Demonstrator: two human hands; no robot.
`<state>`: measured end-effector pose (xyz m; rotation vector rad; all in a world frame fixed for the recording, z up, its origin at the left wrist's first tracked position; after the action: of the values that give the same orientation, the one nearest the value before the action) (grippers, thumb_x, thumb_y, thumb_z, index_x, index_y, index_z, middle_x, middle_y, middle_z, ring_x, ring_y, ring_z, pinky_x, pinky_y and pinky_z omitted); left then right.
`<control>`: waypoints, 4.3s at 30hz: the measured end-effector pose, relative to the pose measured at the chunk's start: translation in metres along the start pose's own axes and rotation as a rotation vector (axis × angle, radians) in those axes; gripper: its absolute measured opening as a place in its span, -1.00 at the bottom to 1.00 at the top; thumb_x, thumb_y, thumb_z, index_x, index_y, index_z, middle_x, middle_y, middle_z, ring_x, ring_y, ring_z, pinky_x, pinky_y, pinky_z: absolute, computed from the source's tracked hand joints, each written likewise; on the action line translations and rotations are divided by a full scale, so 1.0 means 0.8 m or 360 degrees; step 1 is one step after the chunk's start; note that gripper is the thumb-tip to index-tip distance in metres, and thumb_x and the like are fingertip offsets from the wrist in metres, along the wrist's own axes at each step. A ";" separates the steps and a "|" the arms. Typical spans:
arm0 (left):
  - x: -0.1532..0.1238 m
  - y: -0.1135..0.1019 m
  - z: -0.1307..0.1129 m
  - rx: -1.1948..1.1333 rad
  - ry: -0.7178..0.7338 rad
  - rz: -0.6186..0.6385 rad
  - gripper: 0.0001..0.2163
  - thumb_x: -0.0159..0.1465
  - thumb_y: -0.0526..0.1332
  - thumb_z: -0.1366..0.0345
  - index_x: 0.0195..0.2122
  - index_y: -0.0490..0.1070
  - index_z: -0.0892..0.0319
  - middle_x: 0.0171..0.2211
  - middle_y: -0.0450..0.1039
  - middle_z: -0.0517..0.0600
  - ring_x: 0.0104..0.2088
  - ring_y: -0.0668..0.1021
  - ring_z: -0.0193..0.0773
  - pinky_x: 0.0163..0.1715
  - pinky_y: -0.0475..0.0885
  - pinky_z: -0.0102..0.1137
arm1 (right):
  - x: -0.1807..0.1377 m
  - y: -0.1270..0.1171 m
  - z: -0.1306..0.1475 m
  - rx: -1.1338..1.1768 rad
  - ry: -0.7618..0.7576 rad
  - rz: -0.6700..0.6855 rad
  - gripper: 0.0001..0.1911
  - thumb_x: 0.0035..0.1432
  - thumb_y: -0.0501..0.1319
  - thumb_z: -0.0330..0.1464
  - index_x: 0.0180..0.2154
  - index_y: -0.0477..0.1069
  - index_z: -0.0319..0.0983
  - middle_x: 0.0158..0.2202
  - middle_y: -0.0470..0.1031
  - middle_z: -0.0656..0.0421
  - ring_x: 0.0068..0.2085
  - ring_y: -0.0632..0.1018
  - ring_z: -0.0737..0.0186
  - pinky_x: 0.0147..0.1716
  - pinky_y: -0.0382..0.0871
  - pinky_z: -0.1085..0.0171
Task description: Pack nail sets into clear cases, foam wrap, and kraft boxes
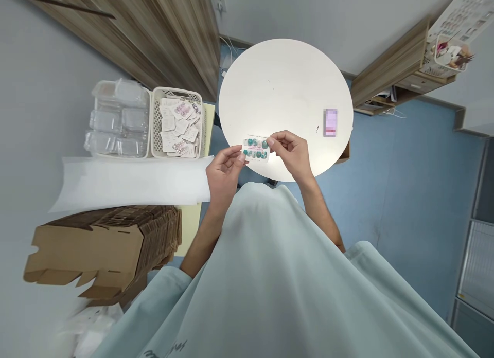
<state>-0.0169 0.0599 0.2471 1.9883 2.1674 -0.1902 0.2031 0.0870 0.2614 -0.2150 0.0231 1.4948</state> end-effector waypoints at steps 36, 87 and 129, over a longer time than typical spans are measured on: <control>-0.004 0.015 0.021 -0.0317 -0.0251 0.0589 -0.34 0.28 0.62 -0.14 0.30 0.60 0.04 0.37 0.63 0.20 0.30 0.70 0.10 0.28 0.64 -0.08 | -0.036 0.031 0.042 0.0017 -0.0104 -0.0011 -0.52 0.40 0.43 0.19 -0.14 0.66 -0.08 -0.10 0.68 0.14 0.03 0.68 0.07 0.04 0.62 0.07; -0.041 0.037 0.033 -0.0737 -0.0688 0.0887 -0.25 0.26 0.49 -0.44 0.21 0.68 0.08 0.20 0.74 0.26 0.24 0.76 0.29 0.23 0.72 0.05 | -0.037 0.040 0.011 0.0247 0.0188 0.0346 -0.42 0.19 0.56 0.21 -0.36 0.50 -0.12 -0.39 0.54 0.23 -0.27 0.62 0.18 -0.21 0.62 0.15; 0.030 -0.047 0.008 -0.0068 0.0142 0.0246 -0.35 0.22 0.67 -0.13 0.22 0.63 0.06 -0.02 0.70 0.07 0.01 0.76 -0.08 0.03 0.76 -0.24 | -0.035 0.052 -0.004 0.0101 0.0271 0.0364 -0.42 0.12 0.63 0.15 -0.17 0.58 -0.14 -0.27 0.64 0.21 -0.27 0.69 0.21 -0.21 0.71 0.21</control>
<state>-0.0556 0.0787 0.2340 2.1670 2.0375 -0.0324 0.1600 0.0618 0.2569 -0.2956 0.2383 1.6971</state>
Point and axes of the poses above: each hand's wrist, its own x-axis towards the middle knuckle, its own y-axis out of the palm, z = x × y, the point moved 10 cm from there along x, towards the middle knuckle
